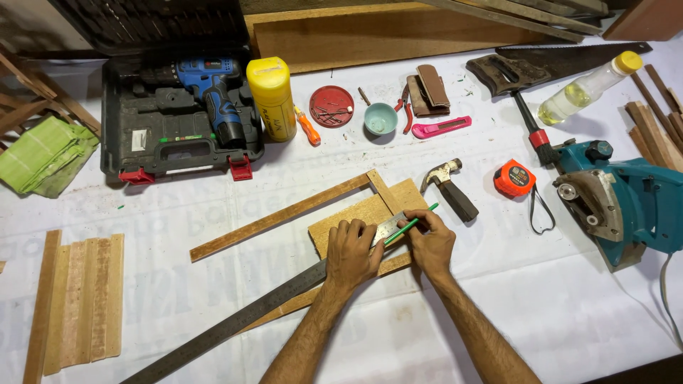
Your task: The person assembles a small wooden frame on a workbench. They position thin wood strips around a board, hammer nails to fasten the joints, take measurements with a tape measure, and mark cut lines on the wood using a steel ruler and a pencil.
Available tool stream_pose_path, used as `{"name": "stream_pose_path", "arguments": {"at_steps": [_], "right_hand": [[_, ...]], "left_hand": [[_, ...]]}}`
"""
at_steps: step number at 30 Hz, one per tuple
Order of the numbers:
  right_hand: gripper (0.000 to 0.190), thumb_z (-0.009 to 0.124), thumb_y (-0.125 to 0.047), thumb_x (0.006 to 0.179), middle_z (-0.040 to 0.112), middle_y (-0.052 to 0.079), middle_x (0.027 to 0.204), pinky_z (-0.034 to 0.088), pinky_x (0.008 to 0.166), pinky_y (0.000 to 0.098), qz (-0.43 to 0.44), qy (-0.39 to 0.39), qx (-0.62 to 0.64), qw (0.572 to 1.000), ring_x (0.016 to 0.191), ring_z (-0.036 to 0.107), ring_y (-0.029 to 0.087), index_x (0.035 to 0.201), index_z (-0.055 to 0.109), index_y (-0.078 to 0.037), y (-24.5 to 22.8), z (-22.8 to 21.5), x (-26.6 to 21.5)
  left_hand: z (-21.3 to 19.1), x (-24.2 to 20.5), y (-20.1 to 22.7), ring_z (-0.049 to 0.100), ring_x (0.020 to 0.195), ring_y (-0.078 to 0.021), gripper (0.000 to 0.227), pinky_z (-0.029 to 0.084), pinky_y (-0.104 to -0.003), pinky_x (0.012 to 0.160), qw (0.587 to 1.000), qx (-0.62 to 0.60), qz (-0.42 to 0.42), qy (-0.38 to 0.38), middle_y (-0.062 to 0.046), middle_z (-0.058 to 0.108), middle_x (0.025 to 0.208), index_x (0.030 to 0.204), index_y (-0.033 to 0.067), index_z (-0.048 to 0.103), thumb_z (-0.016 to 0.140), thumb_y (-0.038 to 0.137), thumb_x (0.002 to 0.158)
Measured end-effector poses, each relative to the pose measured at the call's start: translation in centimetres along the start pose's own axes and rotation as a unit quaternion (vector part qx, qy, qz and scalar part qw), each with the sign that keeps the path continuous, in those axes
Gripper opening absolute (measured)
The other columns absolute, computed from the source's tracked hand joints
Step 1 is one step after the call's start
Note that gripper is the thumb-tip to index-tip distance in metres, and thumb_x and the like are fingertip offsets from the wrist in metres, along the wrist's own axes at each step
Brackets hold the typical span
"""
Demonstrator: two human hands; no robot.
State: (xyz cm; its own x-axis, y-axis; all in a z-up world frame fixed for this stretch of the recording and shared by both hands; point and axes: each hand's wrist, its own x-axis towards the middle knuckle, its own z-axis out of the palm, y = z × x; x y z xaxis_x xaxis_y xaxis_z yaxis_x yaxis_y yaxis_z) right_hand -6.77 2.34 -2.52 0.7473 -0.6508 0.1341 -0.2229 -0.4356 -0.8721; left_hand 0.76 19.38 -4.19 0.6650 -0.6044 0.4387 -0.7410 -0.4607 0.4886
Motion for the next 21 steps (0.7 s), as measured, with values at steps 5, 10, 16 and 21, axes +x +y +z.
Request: {"name": "stream_pose_path", "arguments": {"at_steps": [5, 10, 16, 21], "right_hand": [[0.022, 0.08, -0.013, 0.088, 0.08, 0.005, 0.096, 0.06, 0.066, 0.0255, 0.053, -0.01, 0.004, 0.999, 0.083, 0.074, 0.011, 0.108, 0.076, -0.005, -0.47, -0.11, 0.01], [0.021, 0.08, -0.013, 0.088, 0.079, 0.006, 0.097, 0.061, 0.067, 0.0251, 0.05, -0.011, 0.018, 0.999, 0.084, 0.074, 0.011, 0.107, 0.076, -0.005, -0.49, -0.05, 0.03], [0.015, 0.078, -0.01, 0.09, 0.077, 0.009, 0.11, 0.063, 0.075, 0.0259, -0.021, 0.004, -0.001, 1.0, 0.091, 0.075, 0.015, 0.104, 0.076, -0.004, 0.0, 0.1, -0.18], [0.009, 0.075, -0.009, 0.09, 0.077, 0.01, 0.112, 0.064, 0.073, 0.0264, -0.018, -0.008, -0.004, 1.0, 0.09, 0.076, 0.015, 0.098, 0.074, -0.004, -0.59, 0.01, -0.15]], "left_hand": [[-0.09, -0.1, 0.07, 0.05, 0.081, -0.0215, 0.029, 0.039, -0.04, 0.069, 1.0, 0.004, 0.0, 0.0, -0.01, 0.061, 0.091, 0.104, 0.0051, 0.072, 0.073, 0.03, 0.09], [0.38, -0.16, -0.18, 0.05, 0.08, -0.0215, 0.032, 0.038, -0.04, 0.069, 1.0, 0.016, 0.008, 0.005, -0.01, 0.061, 0.09, 0.105, 0.0043, 0.072, 0.074, 0.032, 0.09], [0.56, -0.26, -0.21, 0.05, 0.079, -0.0205, 0.033, 0.037, -0.04, 0.068, 1.0, 0.015, 0.002, 0.005, -0.01, 0.062, 0.089, 0.105, 0.0047, 0.073, 0.073, 0.033, 0.089], [-0.08, -0.08, 0.26, 0.05, 0.079, -0.0198, 0.033, 0.035, -0.041, 0.07, 1.0, -0.011, -0.016, -0.002, -0.009, 0.062, 0.086, 0.105, 0.0054, 0.074, 0.073, 0.036, 0.091]]}}
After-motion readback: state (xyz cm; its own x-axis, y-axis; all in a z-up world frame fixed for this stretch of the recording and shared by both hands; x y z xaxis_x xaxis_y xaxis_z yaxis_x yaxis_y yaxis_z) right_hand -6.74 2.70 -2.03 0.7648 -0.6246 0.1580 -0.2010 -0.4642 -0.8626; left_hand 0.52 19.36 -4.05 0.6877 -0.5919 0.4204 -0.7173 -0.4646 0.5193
